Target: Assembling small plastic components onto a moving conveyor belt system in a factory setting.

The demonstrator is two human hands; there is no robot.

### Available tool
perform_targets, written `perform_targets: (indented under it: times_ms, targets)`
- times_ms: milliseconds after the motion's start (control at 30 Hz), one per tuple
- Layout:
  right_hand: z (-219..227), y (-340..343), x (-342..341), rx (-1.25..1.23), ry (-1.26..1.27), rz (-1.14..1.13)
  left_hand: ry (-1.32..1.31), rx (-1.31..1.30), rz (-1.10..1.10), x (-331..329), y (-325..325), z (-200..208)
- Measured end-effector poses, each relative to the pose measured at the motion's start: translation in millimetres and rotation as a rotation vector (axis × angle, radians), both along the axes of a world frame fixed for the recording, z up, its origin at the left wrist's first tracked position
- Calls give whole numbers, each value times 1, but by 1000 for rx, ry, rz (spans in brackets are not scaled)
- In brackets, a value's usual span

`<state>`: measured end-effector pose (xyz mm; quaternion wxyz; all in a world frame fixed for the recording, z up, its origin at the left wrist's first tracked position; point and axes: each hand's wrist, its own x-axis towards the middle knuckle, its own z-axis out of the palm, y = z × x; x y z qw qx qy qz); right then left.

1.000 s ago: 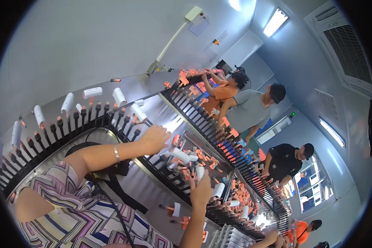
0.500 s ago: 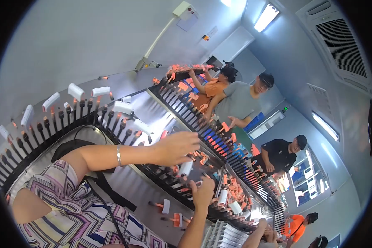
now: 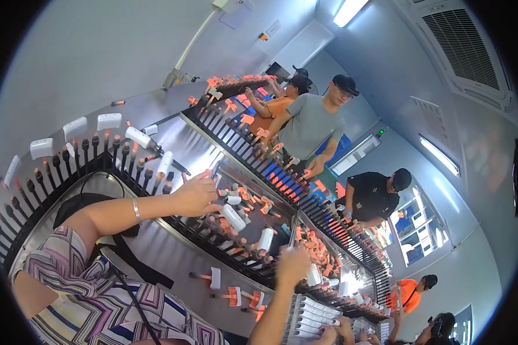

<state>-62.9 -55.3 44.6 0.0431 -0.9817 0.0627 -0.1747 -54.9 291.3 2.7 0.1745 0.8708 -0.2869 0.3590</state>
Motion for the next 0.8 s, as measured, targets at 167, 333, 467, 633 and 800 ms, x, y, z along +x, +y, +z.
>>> perform_targets:
  times_ms: [167, 333, 467, 633, 800]
  targets:
    - [-56, 19, 6, -164, -223, 175, -127, -178, -114, -15, -24, 29]
    - [-30, 25, -11, 4, -407, 318, -137, -70, -339, 2, -63, 35]
    - [48, 1, -23, 116, -797, 286, -22, 107, -391, 37, -72, -7]
    - [54, -58, -19, 32, -984, 186, 44, 32, -212, 39, -63, -21]
    - [-57, -63, 22, -14, -484, 374, -58, -51, -112, 30, -62, -20]
